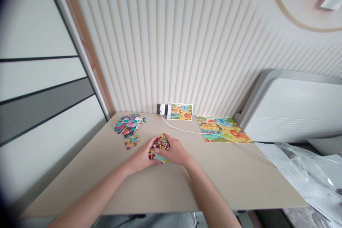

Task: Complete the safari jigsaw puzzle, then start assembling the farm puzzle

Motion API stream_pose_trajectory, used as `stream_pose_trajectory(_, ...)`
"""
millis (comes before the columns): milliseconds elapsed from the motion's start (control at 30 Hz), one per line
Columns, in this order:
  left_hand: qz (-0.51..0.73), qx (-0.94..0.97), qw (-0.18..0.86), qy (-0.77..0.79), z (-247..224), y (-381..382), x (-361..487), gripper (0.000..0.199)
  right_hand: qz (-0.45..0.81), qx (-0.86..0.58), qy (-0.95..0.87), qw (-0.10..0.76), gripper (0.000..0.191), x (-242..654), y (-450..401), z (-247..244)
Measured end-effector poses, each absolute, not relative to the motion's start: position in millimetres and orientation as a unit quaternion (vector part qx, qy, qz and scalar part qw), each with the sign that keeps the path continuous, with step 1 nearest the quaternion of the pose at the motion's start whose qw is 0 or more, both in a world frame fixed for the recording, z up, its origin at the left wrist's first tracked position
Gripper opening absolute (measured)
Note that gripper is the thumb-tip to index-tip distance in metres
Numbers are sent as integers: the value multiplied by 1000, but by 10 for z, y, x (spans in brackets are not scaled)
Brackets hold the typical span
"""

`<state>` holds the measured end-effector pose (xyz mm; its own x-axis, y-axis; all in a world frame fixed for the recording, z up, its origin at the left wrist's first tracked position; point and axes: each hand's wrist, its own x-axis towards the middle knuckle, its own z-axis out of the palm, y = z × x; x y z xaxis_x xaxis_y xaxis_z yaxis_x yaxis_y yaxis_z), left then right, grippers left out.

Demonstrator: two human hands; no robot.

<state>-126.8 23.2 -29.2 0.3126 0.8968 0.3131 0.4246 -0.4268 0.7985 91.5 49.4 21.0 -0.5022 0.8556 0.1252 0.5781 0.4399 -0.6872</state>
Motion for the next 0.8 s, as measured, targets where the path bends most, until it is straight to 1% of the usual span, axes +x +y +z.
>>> stream_pose_trajectory(200,393,752,307,430,-293,228,-1272,107,310,-426,-814,246,93,927,488,206)
stream_pose_trajectory(400,395,752,314,424,-313,235,-1275,108,344,-409,-800,273,97,932,522,125)
stream_pose_trajectory(500,396,752,310,426,-325,240,-1277,108,353,-406,-798,274,99,942,535,104)
stream_pose_trajectory(567,395,752,310,427,-321,240,-1276,106,347,-411,-805,251,104,958,526,123)
stream_pose_trajectory(700,397,749,321,423,-294,232,-1273,100,286,-434,-836,176,119,1027,492,207)
stream_pose_trajectory(800,396,744,340,418,-272,220,-1275,100,288,-415,-849,157,115,1094,486,250)
